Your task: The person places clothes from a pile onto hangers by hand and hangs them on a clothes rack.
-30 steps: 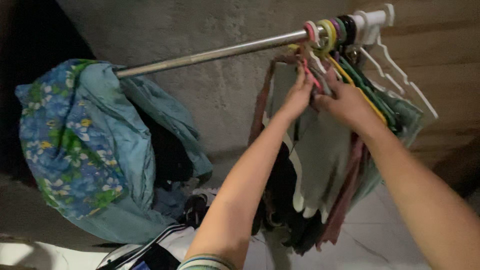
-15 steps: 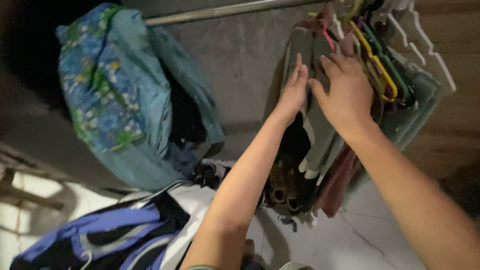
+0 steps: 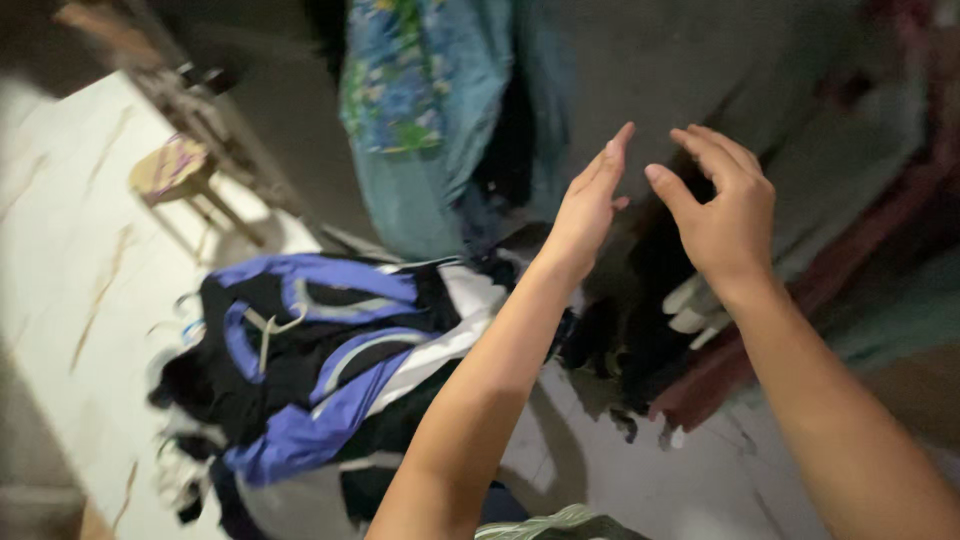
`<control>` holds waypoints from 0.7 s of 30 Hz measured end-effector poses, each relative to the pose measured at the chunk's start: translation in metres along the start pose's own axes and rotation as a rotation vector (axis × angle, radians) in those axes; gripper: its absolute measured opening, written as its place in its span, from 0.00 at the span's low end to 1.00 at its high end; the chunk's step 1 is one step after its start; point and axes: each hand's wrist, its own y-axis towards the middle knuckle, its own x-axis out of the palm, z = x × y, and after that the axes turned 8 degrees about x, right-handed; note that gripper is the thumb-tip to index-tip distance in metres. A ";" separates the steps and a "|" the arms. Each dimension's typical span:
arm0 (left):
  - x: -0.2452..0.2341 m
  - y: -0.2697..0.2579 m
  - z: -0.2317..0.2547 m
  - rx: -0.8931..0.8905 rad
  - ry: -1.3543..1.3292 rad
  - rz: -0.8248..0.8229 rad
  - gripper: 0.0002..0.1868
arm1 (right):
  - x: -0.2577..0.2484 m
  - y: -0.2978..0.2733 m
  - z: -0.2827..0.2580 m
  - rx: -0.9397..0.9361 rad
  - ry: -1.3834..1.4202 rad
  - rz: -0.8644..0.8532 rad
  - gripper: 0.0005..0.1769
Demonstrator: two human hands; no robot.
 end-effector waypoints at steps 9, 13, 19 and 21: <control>-0.116 -0.081 0.033 0.067 0.029 0.362 0.35 | 0.089 -0.009 -0.073 -0.084 0.318 -0.226 0.24; -0.173 -0.119 0.044 0.089 0.012 0.495 0.35 | 0.136 -0.024 -0.110 -0.098 0.391 -0.357 0.25; -0.264 -0.179 0.036 0.074 0.096 0.692 0.33 | 0.207 -0.053 -0.156 -0.144 0.440 -0.507 0.25; -0.307 -0.200 0.017 0.052 0.206 0.782 0.31 | 0.232 -0.063 -0.169 -0.135 0.464 -0.541 0.24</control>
